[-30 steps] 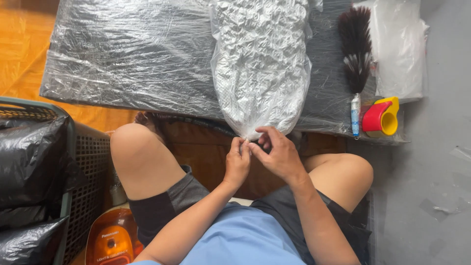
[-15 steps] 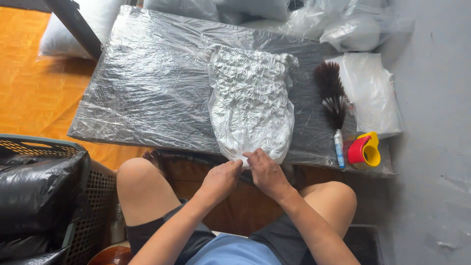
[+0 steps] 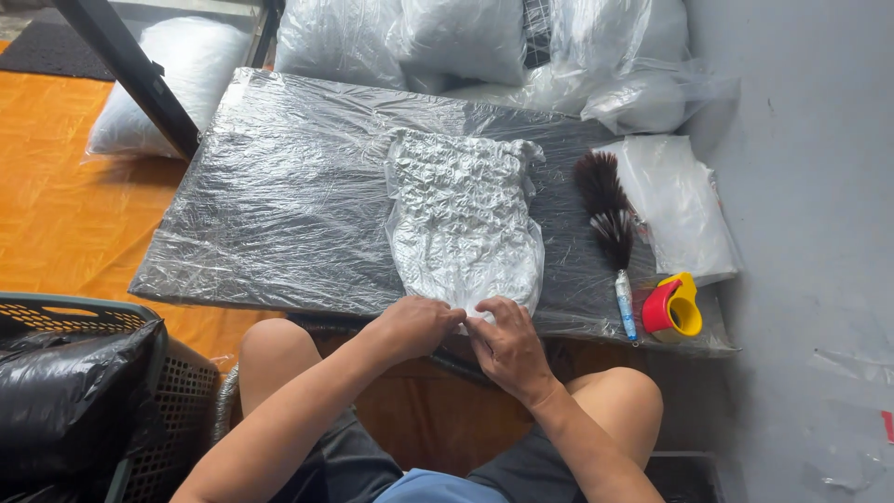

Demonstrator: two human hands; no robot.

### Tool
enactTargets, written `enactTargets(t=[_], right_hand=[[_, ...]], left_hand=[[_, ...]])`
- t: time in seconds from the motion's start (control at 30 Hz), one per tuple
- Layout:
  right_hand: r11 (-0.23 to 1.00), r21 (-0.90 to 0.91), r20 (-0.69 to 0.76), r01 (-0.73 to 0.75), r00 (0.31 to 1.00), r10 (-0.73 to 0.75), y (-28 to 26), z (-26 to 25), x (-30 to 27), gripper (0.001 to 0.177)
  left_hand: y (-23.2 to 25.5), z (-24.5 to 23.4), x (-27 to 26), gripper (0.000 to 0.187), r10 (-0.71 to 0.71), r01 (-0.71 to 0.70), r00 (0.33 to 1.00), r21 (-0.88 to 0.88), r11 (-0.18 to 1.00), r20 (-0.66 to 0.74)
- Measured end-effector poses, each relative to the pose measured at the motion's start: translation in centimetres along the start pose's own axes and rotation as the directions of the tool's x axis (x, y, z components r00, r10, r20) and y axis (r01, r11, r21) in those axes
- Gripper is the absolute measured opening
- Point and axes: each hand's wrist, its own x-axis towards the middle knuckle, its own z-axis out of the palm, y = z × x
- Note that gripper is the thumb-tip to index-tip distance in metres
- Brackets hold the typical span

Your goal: Vacuum sealing and packing a pillow into a plastic bag using a vacuum cleaner and tape.

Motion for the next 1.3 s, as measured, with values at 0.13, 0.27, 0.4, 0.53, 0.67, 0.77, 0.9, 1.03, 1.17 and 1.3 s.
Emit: enactTargets(t=[0.13,0.27,0.4,0.53,0.67,0.77,0.9,1.03,1.17,1.3], right_hand=[[0.998,0.009,-0.065,0.069,0.996,-0.068,-0.8,0.1,0.3,0.02],[0.989,-0.077,-0.113,0.128,0.984,-0.137,0.7,1.8,0.1,0.023],[0.976,-0.146,-0.175,0.162,0.967,-0.186,1.8,3.3,0.0,0.017],[0.981,-0.132,-0.201,0.144,0.965,-0.168,1.7,2.8,0.6,0.017],[0.998,0.007,-0.208,0.057,0.977,-0.054,1.6,1.8,1.7,0.012],[0.994,0.107,-0.202,-0.022,0.978,0.044,1.7,0.9,2.5,0.008],[0.958,0.261,-0.192,-0.116,0.967,0.169,1.0,-1.1,4.0,0.004],[0.944,0.299,-0.177,-0.136,0.965,0.195,0.9,-0.1,4.7,0.002],[0.932,0.324,-0.182,-0.161,0.957,0.228,0.9,0.0,5.6,0.002],[0.986,0.07,-0.214,-0.15,0.964,0.161,1.1,1.4,4.8,0.015]], left_hand=[[0.3,-3.5,0.6,0.012,0.031,-0.032,0.996,0.017,0.999,0.078],[-0.4,-3.6,1.5,0.013,0.039,-0.038,0.99,-0.006,0.999,0.133],[-1.1,-3.2,2.5,0.013,0.018,-0.011,0.989,-0.049,0.999,0.15],[-1.8,-2.5,2.5,0.019,0.016,-0.012,0.999,-0.103,0.995,0.045],[-1.7,-1.2,2.2,0.015,0.118,-0.056,0.877,0.145,0.988,-0.465],[-0.6,0.7,1.5,0.019,0.134,0.008,0.771,0.22,0.975,-0.622],[0.3,2.2,0.6,0.091,0.034,0.05,0.812,0.127,0.991,-0.583],[-3.2,8.3,4.5,0.117,0.083,0.103,0.729,0.229,0.968,-0.679],[-7.1,11.4,7.8,0.07,0.229,0.021,0.608,0.304,0.953,-0.761],[-8.8,12.1,8.6,0.052,0.257,-0.102,0.715,0.267,0.958,-0.65]])
